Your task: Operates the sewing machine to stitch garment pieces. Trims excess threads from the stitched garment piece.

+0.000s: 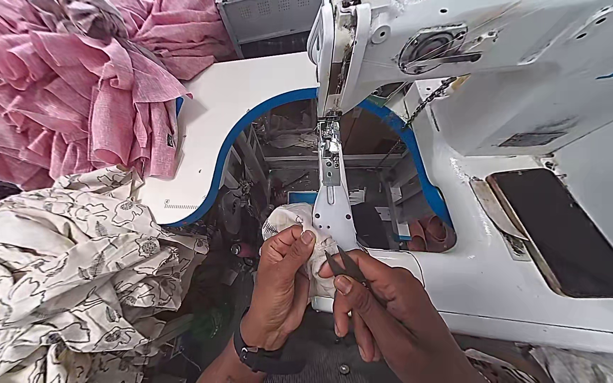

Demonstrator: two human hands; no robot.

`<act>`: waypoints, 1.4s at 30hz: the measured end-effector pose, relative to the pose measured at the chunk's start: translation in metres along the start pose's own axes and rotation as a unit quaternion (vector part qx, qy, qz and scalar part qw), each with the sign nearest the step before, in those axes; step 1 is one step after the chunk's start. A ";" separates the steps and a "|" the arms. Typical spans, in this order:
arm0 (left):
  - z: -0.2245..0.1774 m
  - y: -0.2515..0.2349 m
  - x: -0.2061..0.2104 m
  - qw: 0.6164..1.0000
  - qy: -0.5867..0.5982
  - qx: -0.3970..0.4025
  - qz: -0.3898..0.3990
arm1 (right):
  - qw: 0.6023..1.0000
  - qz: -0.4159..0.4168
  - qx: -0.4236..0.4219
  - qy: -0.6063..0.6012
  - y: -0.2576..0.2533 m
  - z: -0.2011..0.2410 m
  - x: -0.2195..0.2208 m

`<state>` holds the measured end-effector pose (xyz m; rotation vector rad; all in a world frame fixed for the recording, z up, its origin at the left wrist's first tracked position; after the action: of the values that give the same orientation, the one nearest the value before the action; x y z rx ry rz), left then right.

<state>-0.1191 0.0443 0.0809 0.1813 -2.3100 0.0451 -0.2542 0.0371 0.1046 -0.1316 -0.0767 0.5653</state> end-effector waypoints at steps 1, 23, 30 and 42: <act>0.000 0.000 0.000 1.000 0.001 0.000 -0.002 | 1.000 -0.001 -0.001 -0.004 0.000 0.000 0.000; -0.001 0.001 -0.001 1.000 0.012 -0.001 -0.009 | 1.000 0.000 0.004 -0.014 -0.001 -0.001 0.002; -0.001 0.001 -0.001 1.000 0.016 -0.003 -0.008 | 1.000 0.000 0.001 -0.021 0.000 -0.001 0.002; -0.001 0.001 -0.001 1.000 0.009 -0.002 -0.005 | 1.000 -0.003 0.005 -0.008 0.000 -0.001 0.002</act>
<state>-0.1183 0.0455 0.0809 0.1910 -2.2906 0.0371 -0.2527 0.0377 0.1040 -0.1163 -0.0890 0.5602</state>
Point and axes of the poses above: each hand's wrist, its own y-axis away from the middle knuckle, its own x-axis out of the palm, z = x × y, the point moved 4 cm from there along -y, towards the middle knuckle, and after that the axes turned 4 degrees about -y, right-handed, at the moved point
